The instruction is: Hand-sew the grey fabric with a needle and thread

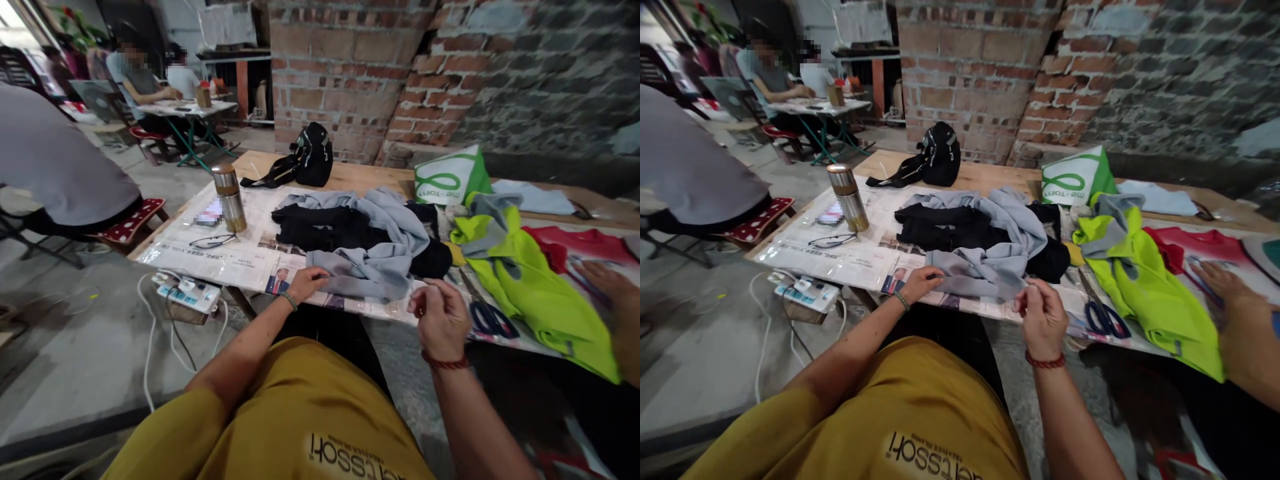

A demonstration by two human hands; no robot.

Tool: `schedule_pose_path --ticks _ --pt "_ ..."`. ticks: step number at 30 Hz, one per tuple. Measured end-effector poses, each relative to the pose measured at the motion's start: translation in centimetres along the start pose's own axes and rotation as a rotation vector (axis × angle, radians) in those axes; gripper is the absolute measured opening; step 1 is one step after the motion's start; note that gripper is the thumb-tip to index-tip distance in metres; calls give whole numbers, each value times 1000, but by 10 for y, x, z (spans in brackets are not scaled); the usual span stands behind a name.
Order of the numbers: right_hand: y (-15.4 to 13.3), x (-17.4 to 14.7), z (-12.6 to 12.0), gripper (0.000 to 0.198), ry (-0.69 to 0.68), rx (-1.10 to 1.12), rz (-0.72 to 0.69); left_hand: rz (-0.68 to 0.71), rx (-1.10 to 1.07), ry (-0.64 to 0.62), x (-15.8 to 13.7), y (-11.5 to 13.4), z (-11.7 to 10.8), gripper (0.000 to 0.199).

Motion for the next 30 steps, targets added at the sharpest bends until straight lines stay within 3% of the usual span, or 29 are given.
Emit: schedule_pose_path --ticks 4,9,14,17,20,26,30 --pt "-13 -7 -7 14 39 105 63 11 -17 7 -1 0 -2 12" --pt "-41 -17 -7 13 -52 146 185 -8 -61 8 -1 -4 -3 14" --pt "-89 -34 -9 9 -149 119 57 -100 -128 -11 -1 -15 2 22" --pt "-97 -42 0 12 -191 117 12 -130 -140 -13 -1 -17 3 24" --pt "-78 -47 17 11 -252 152 159 -111 -94 -6 -1 -15 0 23" --pt "-10 -80 44 23 -393 183 616 -45 -53 0 -1 -8 -5 23" --pt "26 -104 53 30 -430 205 792 -52 -57 5 -2 -10 -5 26"
Point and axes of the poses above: each hand's wrist, its own x-axis towards the middle knuckle, its own z-axis out of the palm, y = z × x, the point moved 8 cm from there along x, towards the middle knuckle, and after that the axes turned 11 degrees about y, right-handed, at the moved point
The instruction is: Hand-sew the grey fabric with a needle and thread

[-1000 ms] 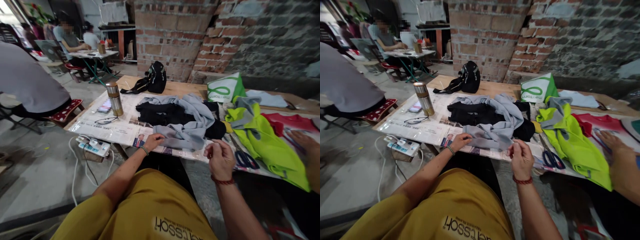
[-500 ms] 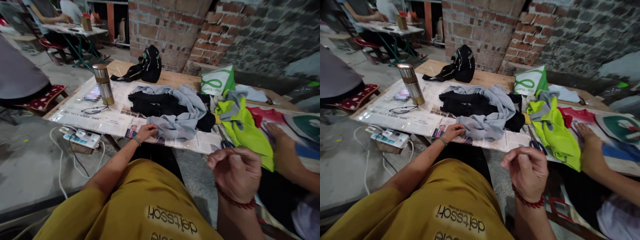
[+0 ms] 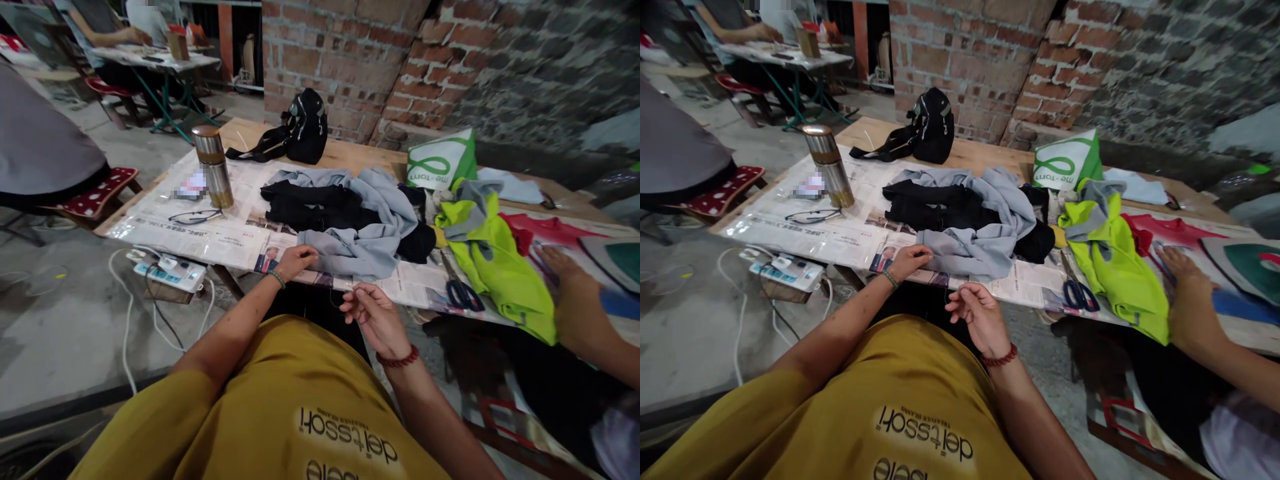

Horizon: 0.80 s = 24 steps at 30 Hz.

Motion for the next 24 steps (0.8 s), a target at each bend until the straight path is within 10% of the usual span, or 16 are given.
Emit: schedule_pose_path --ticks 9,24 --pt "49 35 18 35 9 40 147 15 -32 -10 2 -2 0 27" --pt "50 68 37 24 50 -292 70 0 -70 -19 2 1 0 24"
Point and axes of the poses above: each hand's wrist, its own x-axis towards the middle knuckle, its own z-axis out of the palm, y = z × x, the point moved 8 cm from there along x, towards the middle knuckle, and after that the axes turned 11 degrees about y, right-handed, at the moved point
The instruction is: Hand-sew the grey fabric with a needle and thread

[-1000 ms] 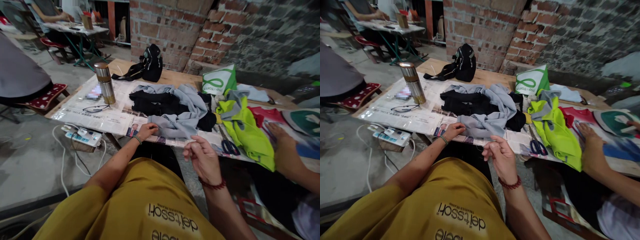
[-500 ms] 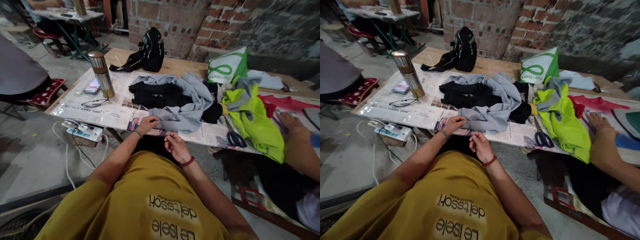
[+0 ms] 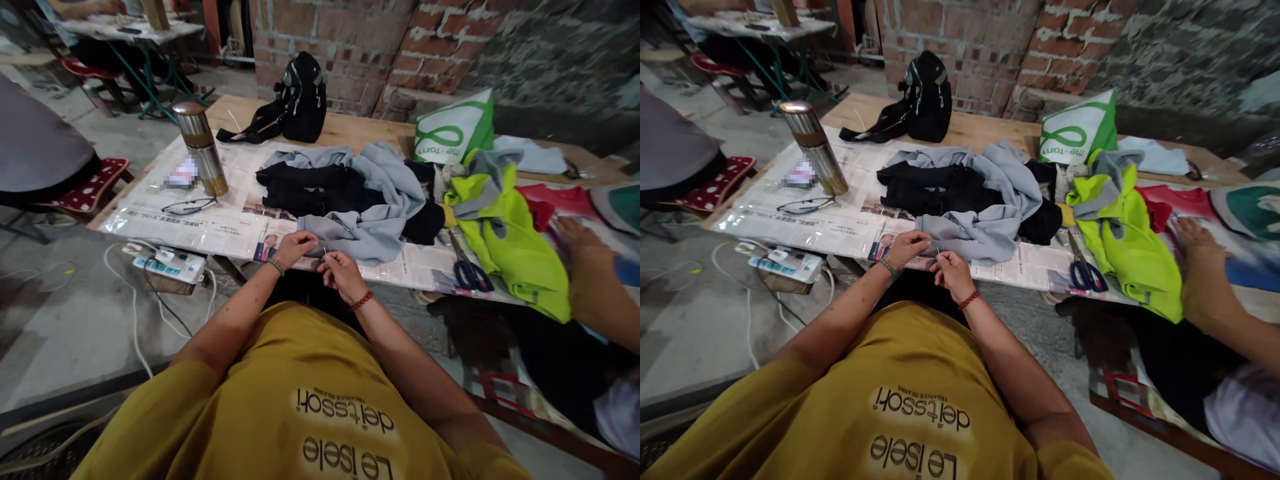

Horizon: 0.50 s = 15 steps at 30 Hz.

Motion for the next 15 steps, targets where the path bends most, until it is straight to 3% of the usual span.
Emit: schedule_pose_path --ticks 15 --pt "4 -1 2 21 5 -3 30 8 -15 11 2 -2 -2 23"
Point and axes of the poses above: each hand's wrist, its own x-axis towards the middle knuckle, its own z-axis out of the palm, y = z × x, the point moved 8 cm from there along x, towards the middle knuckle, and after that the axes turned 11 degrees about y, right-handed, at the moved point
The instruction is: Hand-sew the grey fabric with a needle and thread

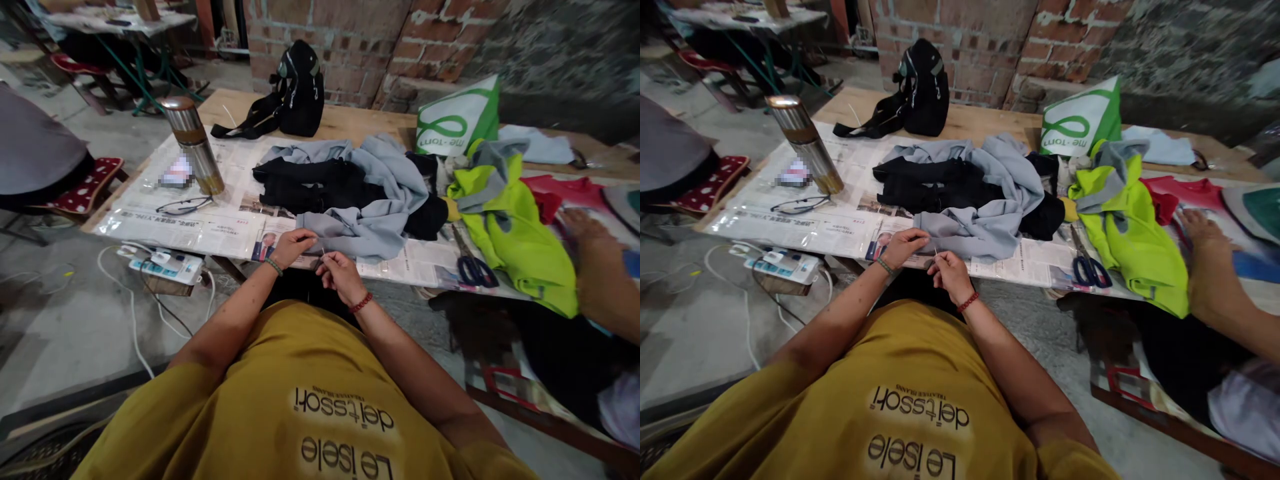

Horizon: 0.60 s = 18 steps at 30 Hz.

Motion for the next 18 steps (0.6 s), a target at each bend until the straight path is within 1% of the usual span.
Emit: schedule_pose_path --ticks 7,13,18 --pt "-10 7 1 18 29 -4 -48 6 8 -23 -1 2 1 21" --pt "-9 10 3 19 35 -15 -46 38 15 -35 -2 7 2 19" --pt "-11 14 7 19 58 -14 -91 77 22 -76 -3 10 5 18"
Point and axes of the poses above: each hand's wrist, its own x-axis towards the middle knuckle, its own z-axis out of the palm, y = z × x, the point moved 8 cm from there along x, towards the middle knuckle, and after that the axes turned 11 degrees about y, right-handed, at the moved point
